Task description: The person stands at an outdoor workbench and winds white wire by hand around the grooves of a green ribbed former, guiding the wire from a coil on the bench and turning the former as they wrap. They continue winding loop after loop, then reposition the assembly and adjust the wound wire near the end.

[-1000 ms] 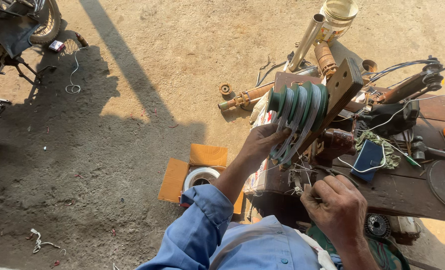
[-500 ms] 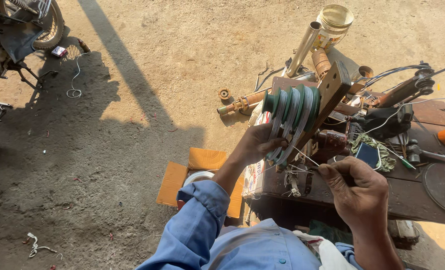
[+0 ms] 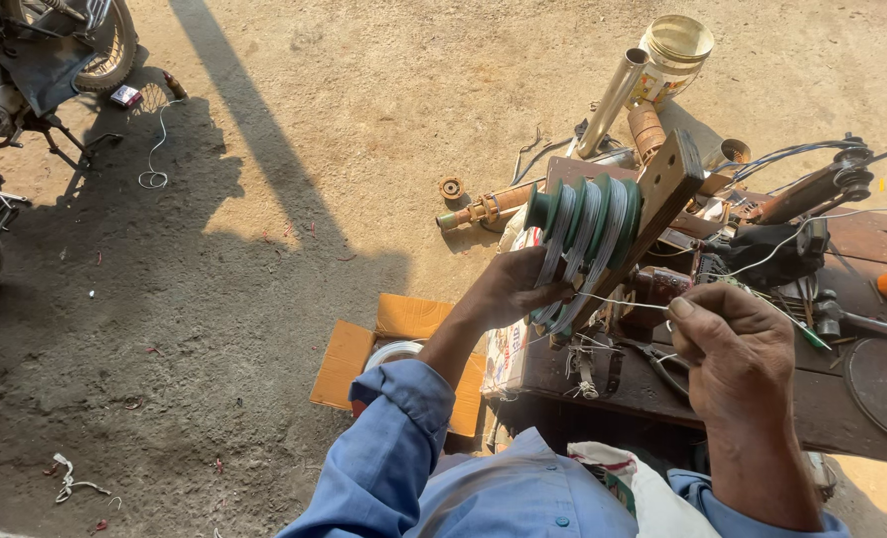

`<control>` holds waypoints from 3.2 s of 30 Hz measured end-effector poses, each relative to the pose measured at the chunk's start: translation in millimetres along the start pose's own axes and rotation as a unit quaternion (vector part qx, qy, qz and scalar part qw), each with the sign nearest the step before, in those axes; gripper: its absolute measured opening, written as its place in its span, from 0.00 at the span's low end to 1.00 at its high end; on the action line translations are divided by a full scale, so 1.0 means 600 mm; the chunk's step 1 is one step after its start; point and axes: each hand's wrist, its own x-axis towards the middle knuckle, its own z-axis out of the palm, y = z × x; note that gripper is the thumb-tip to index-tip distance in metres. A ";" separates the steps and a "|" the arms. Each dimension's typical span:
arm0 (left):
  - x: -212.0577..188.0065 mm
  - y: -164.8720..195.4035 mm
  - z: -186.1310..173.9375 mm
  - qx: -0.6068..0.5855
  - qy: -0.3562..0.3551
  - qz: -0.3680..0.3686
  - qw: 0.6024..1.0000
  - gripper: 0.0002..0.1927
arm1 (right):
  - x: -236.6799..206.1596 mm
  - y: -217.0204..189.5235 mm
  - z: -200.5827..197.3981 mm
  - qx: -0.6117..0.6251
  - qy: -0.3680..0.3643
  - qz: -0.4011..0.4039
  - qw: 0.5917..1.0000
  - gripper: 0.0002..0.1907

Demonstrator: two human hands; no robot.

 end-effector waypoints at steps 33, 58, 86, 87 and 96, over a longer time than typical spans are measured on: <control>-0.004 0.054 0.003 0.139 -0.002 0.043 0.989 0.27 | -0.035 0.169 -0.162 -0.372 0.046 -0.011 0.927 0.07; 0.012 -0.055 -0.036 -0.242 -0.108 0.058 0.963 0.23 | -0.097 0.056 0.028 -0.150 -0.148 -0.030 0.977 0.10; 0.010 -0.003 0.034 -0.150 0.061 0.131 0.978 0.23 | -0.069 0.061 0.165 -0.176 -0.250 0.012 0.952 0.22; 0.007 0.004 0.031 -0.134 0.049 0.134 0.981 0.24 | -0.069 0.064 0.161 -0.151 -0.260 0.026 0.953 0.23; -0.007 -0.008 0.065 -0.104 0.164 0.114 0.974 0.20 | -0.074 0.088 0.143 -0.170 -0.304 0.025 0.937 0.25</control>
